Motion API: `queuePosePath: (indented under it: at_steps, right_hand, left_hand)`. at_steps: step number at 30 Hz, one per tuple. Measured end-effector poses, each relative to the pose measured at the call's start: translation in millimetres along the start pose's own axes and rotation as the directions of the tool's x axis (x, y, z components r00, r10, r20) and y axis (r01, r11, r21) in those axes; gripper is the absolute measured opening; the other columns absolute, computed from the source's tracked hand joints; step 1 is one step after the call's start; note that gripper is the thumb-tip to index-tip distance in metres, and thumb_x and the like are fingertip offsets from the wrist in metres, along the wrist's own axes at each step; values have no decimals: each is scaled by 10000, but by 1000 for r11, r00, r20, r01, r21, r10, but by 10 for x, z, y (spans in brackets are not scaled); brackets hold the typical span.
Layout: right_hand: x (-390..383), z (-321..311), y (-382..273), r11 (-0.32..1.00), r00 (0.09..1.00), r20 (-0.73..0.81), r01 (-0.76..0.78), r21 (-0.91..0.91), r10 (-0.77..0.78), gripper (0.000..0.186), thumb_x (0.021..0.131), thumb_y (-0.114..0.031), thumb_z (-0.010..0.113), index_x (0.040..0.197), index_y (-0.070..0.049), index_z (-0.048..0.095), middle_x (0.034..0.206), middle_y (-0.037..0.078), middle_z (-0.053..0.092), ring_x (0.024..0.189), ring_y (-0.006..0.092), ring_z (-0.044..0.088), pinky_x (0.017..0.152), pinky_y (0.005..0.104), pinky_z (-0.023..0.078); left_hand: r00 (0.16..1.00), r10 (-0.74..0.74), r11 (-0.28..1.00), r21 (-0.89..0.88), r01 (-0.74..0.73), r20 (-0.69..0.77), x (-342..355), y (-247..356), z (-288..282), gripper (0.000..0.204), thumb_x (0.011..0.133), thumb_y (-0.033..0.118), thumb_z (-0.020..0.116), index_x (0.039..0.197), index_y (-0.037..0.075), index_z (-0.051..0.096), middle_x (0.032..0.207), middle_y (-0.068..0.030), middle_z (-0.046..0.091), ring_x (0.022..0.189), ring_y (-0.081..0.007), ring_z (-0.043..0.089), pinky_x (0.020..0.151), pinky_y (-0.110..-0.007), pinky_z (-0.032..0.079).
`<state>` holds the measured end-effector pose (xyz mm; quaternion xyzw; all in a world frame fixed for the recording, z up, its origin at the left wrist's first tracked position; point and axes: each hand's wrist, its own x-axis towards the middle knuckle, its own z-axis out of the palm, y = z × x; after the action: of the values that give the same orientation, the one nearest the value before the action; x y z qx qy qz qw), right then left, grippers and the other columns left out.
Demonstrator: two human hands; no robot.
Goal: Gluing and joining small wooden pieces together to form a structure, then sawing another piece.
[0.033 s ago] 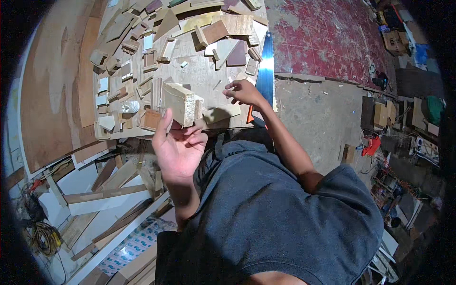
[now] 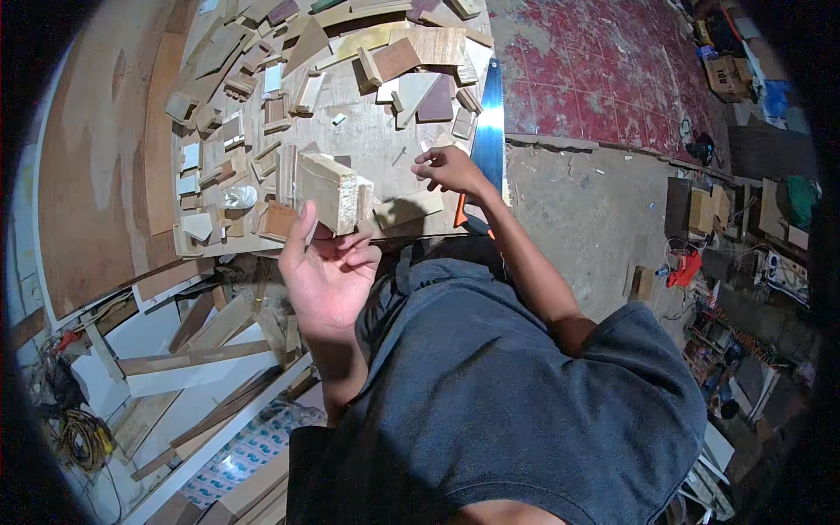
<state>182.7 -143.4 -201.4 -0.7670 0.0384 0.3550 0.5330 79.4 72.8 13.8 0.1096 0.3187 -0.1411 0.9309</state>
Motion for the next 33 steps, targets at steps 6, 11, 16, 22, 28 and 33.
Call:
queuePosePath:
  at_steps: [6,11,16,22,28,33]
  right_hand:
    - [-62,-276,272,800,957,-287,-136,-585,-47,401,803,-358,769,1082,-71,732,985,164,730,885,310,711,786,417,554]
    - [-67,-424,811,692,916,-394,-234,-682,-78,384,726,-245,768,1063,-65,726,1034,187,714,989,362,680,838,458,550]
    - [120,-182,1243,777,903,-403,-146,-612,-147,356,734,-197,735,1068,-78,713,1020,174,717,940,353,690,820,463,553]
    - [382,374,1083,820,874,-411,-24,-572,-261,351,752,-205,750,1085,-103,701,1022,168,683,920,374,673,799,467,540]
    - [858,738,1187,750,885,-306,70,-658,-351,371,727,-207,770,1082,-120,711,1033,177,665,918,369,672,818,459,557]
    - [993,825,1075,615,929,-222,7,-788,-296,247,750,-274,716,925,-102,742,945,199,682,908,346,685,776,451,562]
  left_hand:
    - [972,214,974,99,-205,-94,-106,-26,-118,213,900,234,692,1029,86,609,842,-7,584,676,-103,451,586,-258,346]
    - [911,383,916,190,-354,-151,-242,-80,-175,187,894,198,701,1034,113,611,838,11,584,679,-89,451,592,-268,345]
    - [851,499,849,287,-444,-162,-318,-141,-282,181,900,205,687,1034,112,609,855,26,581,703,-84,446,628,-265,350]
    - [747,637,746,399,-533,-193,-475,-202,-437,171,923,210,643,1055,106,610,891,24,576,730,-86,428,654,-266,353]
    - [721,669,703,466,-538,-177,-619,-166,-651,209,904,204,642,1023,38,598,891,-23,567,732,-103,443,640,-283,382]
    - [723,679,654,547,-522,-123,-791,-68,-922,256,924,167,627,1132,32,562,1017,-53,604,836,-144,544,658,-283,406]
